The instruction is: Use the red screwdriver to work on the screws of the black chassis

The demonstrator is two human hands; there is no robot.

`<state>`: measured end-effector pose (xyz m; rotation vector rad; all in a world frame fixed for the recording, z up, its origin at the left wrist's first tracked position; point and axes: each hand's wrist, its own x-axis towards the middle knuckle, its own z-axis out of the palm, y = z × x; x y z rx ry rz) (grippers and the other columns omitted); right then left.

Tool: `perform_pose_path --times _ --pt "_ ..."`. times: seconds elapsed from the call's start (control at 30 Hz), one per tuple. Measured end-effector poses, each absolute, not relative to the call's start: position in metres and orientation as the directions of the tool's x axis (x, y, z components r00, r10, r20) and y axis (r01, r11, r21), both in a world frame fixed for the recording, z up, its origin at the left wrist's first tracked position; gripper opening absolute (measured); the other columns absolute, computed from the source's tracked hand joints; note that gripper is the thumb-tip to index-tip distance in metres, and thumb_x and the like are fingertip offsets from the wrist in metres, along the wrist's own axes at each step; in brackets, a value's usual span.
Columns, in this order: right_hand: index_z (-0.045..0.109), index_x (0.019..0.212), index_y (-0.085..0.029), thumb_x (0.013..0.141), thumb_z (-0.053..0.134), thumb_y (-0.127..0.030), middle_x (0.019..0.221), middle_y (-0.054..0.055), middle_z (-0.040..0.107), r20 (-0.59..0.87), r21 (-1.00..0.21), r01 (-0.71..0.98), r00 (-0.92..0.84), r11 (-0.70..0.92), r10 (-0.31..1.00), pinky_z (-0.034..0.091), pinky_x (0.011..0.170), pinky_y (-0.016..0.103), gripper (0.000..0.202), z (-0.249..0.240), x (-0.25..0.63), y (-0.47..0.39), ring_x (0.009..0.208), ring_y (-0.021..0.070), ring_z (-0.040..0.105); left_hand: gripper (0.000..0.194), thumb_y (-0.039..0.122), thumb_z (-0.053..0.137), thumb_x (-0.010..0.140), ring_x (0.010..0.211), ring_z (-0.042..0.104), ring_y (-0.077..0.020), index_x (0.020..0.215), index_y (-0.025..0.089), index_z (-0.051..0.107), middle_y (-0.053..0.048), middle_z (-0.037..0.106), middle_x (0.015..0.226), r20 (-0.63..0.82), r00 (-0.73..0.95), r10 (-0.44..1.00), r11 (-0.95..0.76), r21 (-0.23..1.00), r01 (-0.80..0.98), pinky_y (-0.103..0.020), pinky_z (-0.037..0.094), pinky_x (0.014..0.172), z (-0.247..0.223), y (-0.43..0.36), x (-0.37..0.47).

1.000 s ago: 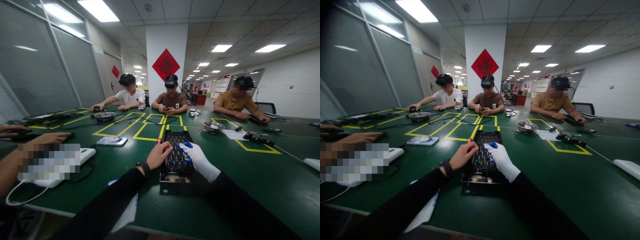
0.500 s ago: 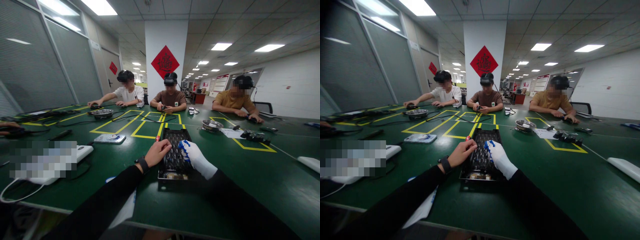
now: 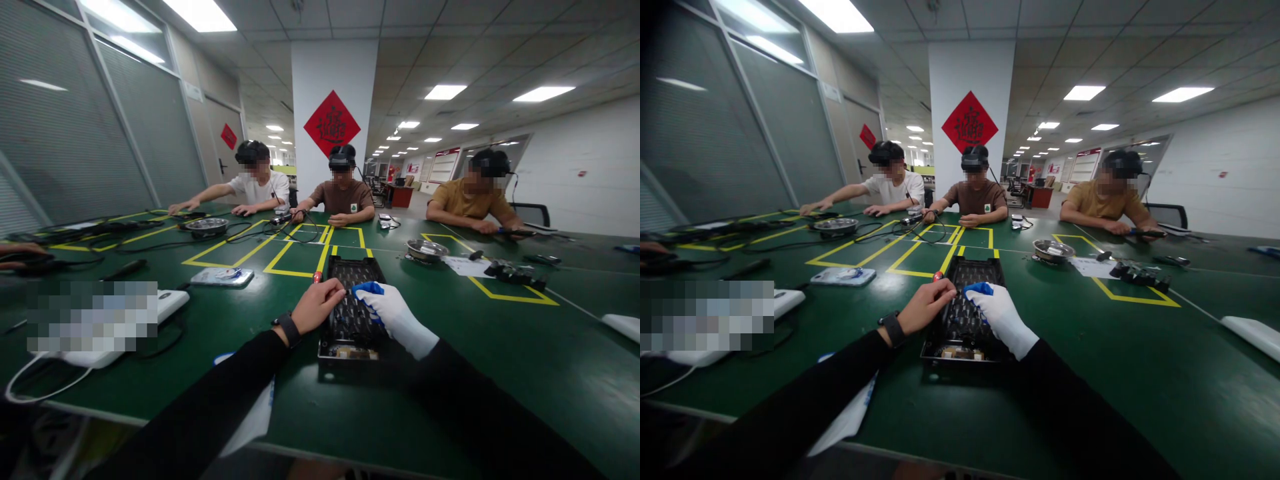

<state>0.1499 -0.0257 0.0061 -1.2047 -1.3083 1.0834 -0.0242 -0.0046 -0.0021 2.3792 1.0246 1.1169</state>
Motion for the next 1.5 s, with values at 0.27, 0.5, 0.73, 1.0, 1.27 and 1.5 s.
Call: perform_pose_path --times 0.27,0.5,0.73,1.0,1.27,1.5 --pt "0.038 0.063 -0.020 0.069 0.058 -0.043 0.042 -0.010 0.029 0.044 -0.999 0.021 -0.020 0.044 0.999 0.016 0.034 0.018 0.031 0.008 0.148 -0.028 0.035 0.0035 0.022 0.025 0.034 0.039 0.087 0.056 0.040 -0.0089 0.078 0.015 0.053 0.003 0.047 0.060 0.545 0.426 0.722 -0.692 0.547 0.472 -0.021 0.030 0.055 -0.005 -0.002 -0.025" --pt "0.042 0.065 -0.019 0.066 0.060 -0.044 0.042 -0.010 0.029 0.029 -0.999 -0.038 -0.046 0.028 0.998 0.014 0.034 0.018 0.031 0.007 0.150 -0.028 0.035 0.0030 0.021 0.026 0.035 0.039 0.087 0.056 0.041 -0.0089 0.078 0.015 0.053 0.004 0.047 0.061 0.545 0.435 0.717 -0.697 0.544 0.467 -0.021 0.030 0.055 -0.006 -0.001 -0.025" --pt "0.059 0.075 -0.014 0.064 0.062 -0.036 0.044 -0.007 0.041 0.100 -0.988 0.120 0.017 0.097 0.995 0.026 0.040 0.020 0.025 0.006 0.153 -0.026 0.038 0.0050 0.031 0.026 0.035 0.039 0.087 0.056 0.041 -0.0091 0.079 0.015 0.053 0.003 0.047 0.061 0.537 0.433 0.724 -0.689 0.548 0.474 -0.021 0.031 0.056 -0.007 -0.001 -0.025" --pt "0.055 0.067 -0.016 0.068 0.058 -0.039 0.045 -0.007 0.039 0.128 -0.972 0.202 0.015 0.122 0.992 0.027 0.043 0.022 0.023 0.004 0.151 -0.026 0.040 0.0061 0.031 0.027 0.035 0.039 0.086 0.057 0.041 -0.0094 0.078 0.015 0.054 0.003 0.049 0.062 0.523 0.453 0.722 -0.692 0.544 0.475 -0.021 0.031 0.057 -0.005 -0.002 -0.024" --pt "0.042 0.061 -0.019 0.065 0.062 -0.041 0.044 -0.009 0.032 0.066 -0.995 0.069 -0.008 0.066 0.998 0.017 0.037 0.021 0.030 0.003 0.151 -0.025 0.038 0.0048 0.024 0.026 0.035 0.039 0.086 0.055 0.041 -0.0092 0.078 0.015 0.054 0.003 0.049 0.061 0.518 0.455 0.725 -0.689 0.545 0.478 -0.021 0.030 0.055 -0.002 -0.003 -0.026" --pt "0.059 0.084 -0.015 0.060 0.067 -0.040 0.044 -0.009 0.036 0.004 -0.999 -0.040 0.012 0.005 1.000 0.019 0.038 0.020 0.035 0.012 0.151 -0.029 0.037 0.0041 0.025 0.027 0.035 0.039 0.087 0.057 0.040 -0.0093 0.077 0.014 0.053 0.003 0.047 0.061 0.524 0.463 0.715 -0.699 0.550 0.456 -0.021 0.030 0.056 -0.002 -0.004 -0.024"
